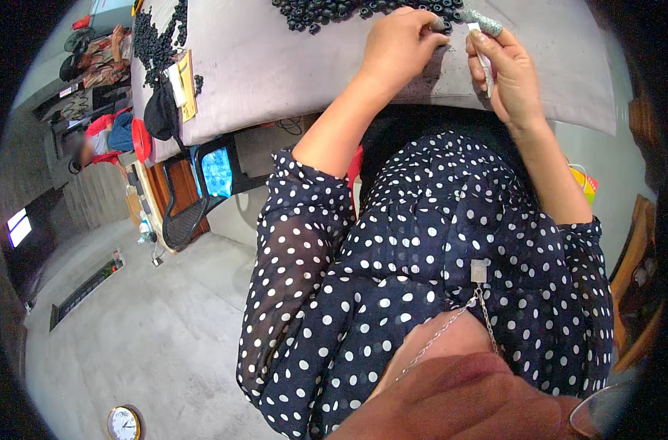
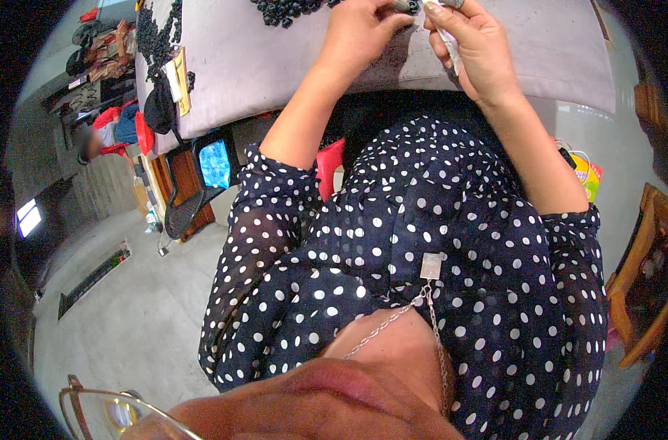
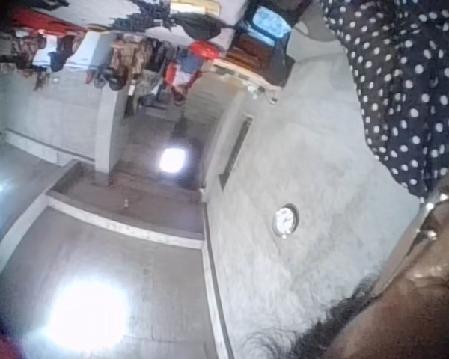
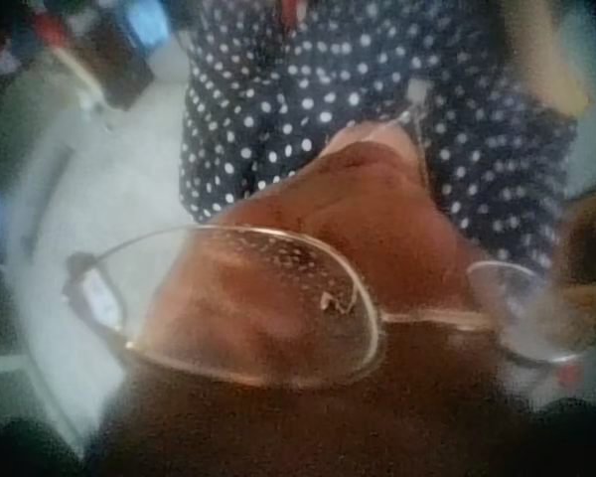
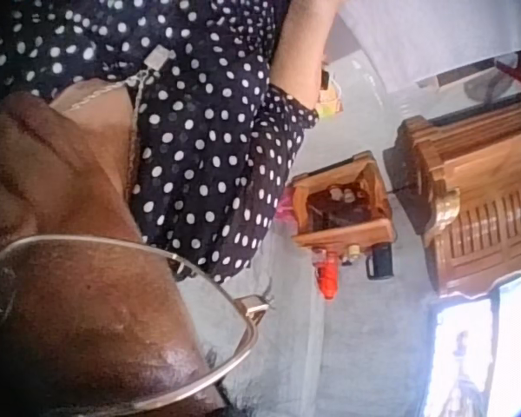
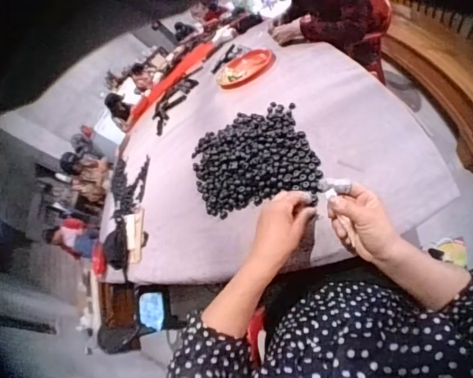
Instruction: The person inspects and sorts small black rubber rings by hand at a workbench.
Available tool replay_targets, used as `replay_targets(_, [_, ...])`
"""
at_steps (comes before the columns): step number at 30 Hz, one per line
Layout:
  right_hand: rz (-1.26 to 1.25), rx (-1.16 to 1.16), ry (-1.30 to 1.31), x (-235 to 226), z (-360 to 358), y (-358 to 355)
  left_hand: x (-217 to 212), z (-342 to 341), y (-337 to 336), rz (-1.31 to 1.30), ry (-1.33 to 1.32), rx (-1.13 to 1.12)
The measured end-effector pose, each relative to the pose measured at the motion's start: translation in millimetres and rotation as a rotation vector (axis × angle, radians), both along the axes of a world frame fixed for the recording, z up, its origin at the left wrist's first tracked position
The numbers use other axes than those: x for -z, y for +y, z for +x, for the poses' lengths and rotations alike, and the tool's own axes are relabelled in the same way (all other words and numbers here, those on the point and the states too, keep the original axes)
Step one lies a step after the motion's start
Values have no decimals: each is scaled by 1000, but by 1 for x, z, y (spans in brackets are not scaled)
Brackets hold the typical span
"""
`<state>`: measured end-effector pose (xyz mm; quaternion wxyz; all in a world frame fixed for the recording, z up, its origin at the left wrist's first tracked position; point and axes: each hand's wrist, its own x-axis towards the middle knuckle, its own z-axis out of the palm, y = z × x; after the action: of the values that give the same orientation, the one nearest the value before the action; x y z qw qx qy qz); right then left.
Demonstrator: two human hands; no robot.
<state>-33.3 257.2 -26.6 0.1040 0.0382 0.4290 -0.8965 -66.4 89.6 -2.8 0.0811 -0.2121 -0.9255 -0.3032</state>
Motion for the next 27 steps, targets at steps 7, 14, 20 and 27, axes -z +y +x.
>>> replay_targets(7, [58, -54, 48, 4, 1, -2, 1, 16, -5, -30, 48, 30])
replay_targets(14, [205, -244, 149, 2, 6, -6, 4, 43, -24, 1021, -581, -186])
replay_targets(20, [324, -407, 156, -21, 22, -14, -15, 66, -38, 1397, -922, -147])
replay_targets(27, [280, -447, 256, -13, 26, -19, -8, 73, -36, 1508, -995, -209])
